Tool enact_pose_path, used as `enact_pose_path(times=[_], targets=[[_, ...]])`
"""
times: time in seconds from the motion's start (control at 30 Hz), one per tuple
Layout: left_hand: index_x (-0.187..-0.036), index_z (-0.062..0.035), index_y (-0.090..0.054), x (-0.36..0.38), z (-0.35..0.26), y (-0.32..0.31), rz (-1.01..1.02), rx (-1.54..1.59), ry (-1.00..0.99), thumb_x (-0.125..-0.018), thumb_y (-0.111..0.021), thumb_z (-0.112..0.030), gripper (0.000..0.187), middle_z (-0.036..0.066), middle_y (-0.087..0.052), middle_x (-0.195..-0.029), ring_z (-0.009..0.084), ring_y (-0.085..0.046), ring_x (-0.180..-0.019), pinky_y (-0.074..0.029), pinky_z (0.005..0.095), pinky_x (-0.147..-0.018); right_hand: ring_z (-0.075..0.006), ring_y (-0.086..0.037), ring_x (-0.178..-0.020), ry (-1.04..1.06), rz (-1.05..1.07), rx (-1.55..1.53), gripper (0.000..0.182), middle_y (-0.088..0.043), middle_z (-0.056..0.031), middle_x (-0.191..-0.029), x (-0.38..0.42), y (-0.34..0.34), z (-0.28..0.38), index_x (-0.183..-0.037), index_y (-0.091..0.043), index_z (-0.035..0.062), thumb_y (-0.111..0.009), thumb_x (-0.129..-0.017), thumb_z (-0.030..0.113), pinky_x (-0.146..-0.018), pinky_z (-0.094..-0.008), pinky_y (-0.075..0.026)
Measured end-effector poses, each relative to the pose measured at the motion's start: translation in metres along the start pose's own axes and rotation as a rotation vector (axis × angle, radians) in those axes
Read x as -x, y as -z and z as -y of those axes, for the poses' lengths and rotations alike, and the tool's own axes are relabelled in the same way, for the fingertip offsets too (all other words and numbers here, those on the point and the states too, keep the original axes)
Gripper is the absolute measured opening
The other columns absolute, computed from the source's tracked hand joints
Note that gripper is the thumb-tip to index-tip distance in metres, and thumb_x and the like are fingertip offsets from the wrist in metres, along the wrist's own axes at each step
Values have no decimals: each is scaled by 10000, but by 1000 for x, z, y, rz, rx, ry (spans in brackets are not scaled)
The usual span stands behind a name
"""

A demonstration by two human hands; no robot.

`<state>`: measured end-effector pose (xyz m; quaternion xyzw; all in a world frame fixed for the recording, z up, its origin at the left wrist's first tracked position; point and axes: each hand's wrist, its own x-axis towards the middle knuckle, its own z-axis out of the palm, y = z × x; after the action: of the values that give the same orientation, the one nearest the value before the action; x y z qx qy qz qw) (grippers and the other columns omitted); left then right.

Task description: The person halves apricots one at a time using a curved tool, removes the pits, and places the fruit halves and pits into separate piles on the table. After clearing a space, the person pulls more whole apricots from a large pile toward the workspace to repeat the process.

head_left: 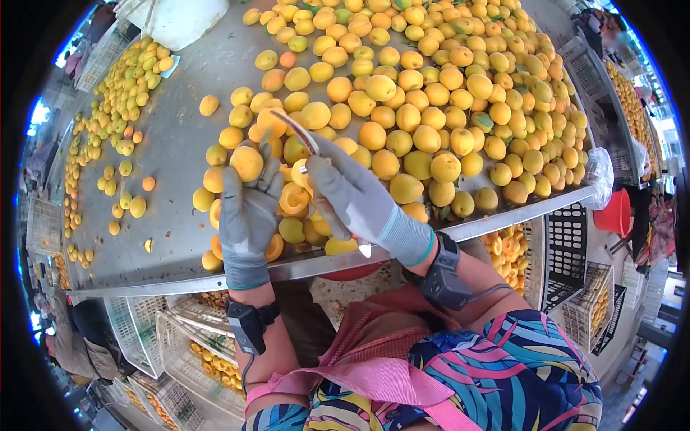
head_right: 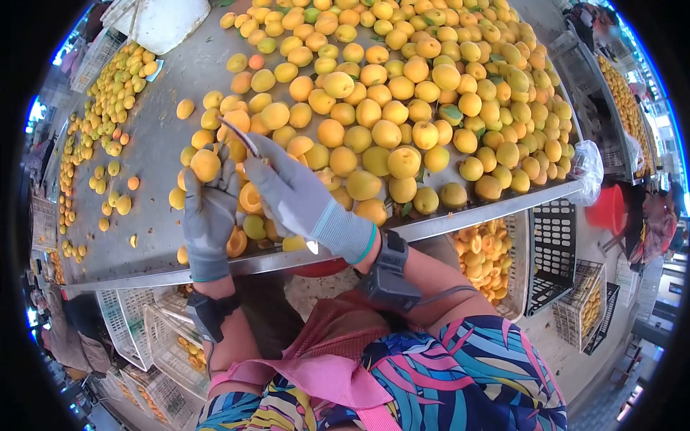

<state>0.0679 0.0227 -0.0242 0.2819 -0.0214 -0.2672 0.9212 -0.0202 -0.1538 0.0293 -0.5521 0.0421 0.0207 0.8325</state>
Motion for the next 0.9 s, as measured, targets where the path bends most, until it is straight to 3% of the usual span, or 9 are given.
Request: enact_pose_path(times=[0.03, 0.07, 0.13, 0.17, 0.2, 0.27, 0.47, 0.8, 0.9], targets=[[-1328, -31, -406, 1, 2, -10, -16, 13, 7, -949, -511, -311, 483, 118, -475, -1317, 219, -499, -1141, -390, 376, -1009, -71, -571, -747, 35, -18, 127, 585, -598, -51, -809, 0, 0, -3, -1394, -291, -12, -474, -962, 338, -617, -213, -427], [-1338, -45, -396, 2, 5, -18, -32, 28, 14, -950, -516, -284, 472, 122, -474, -1315, 217, -516, -1102, -395, 381, -993, -71, -571, -747, 35, -17, 134, 585, -598, -51, -809, 1, -1, -4, -1394, -291, -12, -474, -962, 338, -617, -213, -427], [-1342, -33, -380, 4, 12, -25, -17, 18, 2, -948, -521, -267, 479, 118, -476, -1309, 216, -516, -1102, -400, 381, -988, -168, -603, -833, 40, -34, 283, 586, -611, -143, -975, 1, -6, 0, -1393, -268, -33, -462, -965, 317, -709, -295, -460], [-1345, -21, -365, 5, 15, -28, -6, 1, -8, -945, -525, -250, 488, 114, -477, -1302, 214, -516, -1102, -406, 381, -982, -279, -611, -918, -161, 10, 375, 596, -572, -216, -1093, 5, -4, 9, -1403, -231, -37, -458, -963, 294, -785, -351, -459], [-1345, -21, -365, 5, 17, -29, -7, 7, -10, -945, -525, -250, 488, 114, -477, -1302, 214, -516, -1102, -406, 381, -982, -279, -611, -918, -164, 10, 381, 596, -572, -216, -1093, 5, -3, 5, -1403, -231, -37, -458, -963, 294, -785, -351, -459], [-1337, 2, -358, 4, 21, -31, 96, -124, -81, -930, -550, -228, 505, 103, -492, -1272, 214, -520, -1106, -427, 386, -968, -354, -613, -890, 124, 38, 531, 608, -589, -244, -1024, 6, -4, -5, -1410, -207, -32, -465, -955, 280, -786, -380, -461], [-1333, -5, -363, 9, 28, -39, 35, -157, -72, -918, -571, -214, 509, 92, -510, -1240, 207, -524, -1108, -445, 376, -955, -378, -608, -771, 136, 7, 626, 615, -597, -232, -832, 7, -8, -13, -1420, -190, -10, -478, -943, 252, -701, -410, -464], [-1298, -9, -422, 10, 31, -31, 27, -55, -78, -924, -553, -140, 417, 92, -527, -1238, 207, -536, -1108, -457, 374, -948, -394, -607, -720, 89, 23, 667, 611, -599, -239, -802, 7, -10, -15, -1428, -174, 9, -455, -951, 267, -648, -416, -470], [-1288, -6, -439, 11, 32, -29, 23, -115, -92, -911, -574, -115, 415, 96, -541, -1221, 196, -551, -1086, -465, 361, -934, -403, -614, -755, 199, -7, 723, 600, -606, -259, -842, 7, -9, -18, -1423, -181, 8, -443, -953, 274, -662, -436, -475]])
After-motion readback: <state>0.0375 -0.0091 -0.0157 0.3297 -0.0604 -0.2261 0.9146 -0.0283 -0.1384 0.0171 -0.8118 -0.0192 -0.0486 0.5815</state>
